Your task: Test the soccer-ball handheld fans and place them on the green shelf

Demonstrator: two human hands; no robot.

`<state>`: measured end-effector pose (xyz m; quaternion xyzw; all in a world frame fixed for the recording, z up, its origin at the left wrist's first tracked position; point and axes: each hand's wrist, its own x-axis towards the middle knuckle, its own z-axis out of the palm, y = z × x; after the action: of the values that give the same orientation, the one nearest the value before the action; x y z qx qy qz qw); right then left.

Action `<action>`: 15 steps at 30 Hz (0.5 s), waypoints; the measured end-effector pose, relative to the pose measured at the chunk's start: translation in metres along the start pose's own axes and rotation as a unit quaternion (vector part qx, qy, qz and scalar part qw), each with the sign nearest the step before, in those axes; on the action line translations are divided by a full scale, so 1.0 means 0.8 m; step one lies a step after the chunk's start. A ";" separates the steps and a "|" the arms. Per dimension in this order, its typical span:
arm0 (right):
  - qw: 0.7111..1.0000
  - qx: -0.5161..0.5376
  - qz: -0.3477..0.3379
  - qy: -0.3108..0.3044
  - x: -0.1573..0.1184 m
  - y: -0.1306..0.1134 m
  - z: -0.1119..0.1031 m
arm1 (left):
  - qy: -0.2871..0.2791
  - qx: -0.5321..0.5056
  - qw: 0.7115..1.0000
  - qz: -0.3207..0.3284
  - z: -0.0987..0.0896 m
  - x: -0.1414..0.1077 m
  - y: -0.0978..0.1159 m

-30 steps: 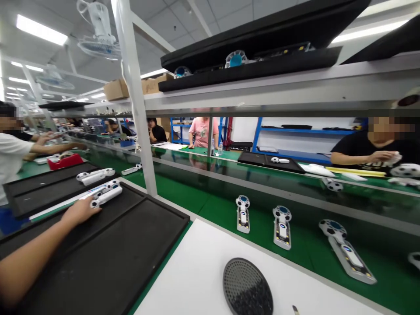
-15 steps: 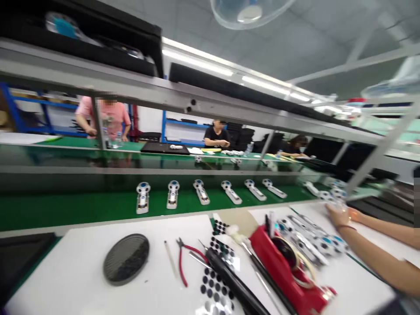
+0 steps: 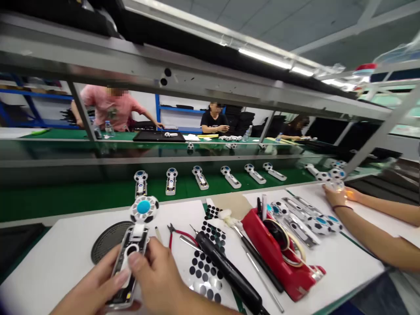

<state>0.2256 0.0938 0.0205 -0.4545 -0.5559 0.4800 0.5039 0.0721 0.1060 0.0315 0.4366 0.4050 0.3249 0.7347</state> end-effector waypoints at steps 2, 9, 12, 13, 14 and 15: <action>0.995 -0.095 -0.006 0.007 0.003 0.008 -0.016 | 0.016 -0.017 1.000 0.013 0.014 0.013 -0.006; 0.991 -0.133 0.004 -0.004 0.008 0.025 -0.042 | -0.071 -0.041 0.996 0.040 -0.005 0.028 -0.038; 0.988 -0.155 0.014 -0.021 0.008 0.030 -0.041 | -0.072 -0.057 0.995 0.045 -0.019 0.027 -0.041; 0.985 -0.167 0.020 -0.028 0.007 0.032 -0.041 | -0.070 -0.059 0.995 0.044 -0.021 0.026 -0.041; 0.983 -0.179 0.026 -0.036 0.007 0.034 -0.040 | -0.066 -0.059 0.995 0.043 -0.023 0.025 -0.040; 0.981 -0.188 0.030 -0.042 0.007 0.036 -0.039 | -0.060 -0.060 0.996 0.042 -0.025 0.024 -0.038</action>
<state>0.2568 0.1052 -0.0063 -0.5371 -0.6429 0.4005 0.3713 0.0673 0.1171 -0.0078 0.4275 0.3212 0.3525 0.7680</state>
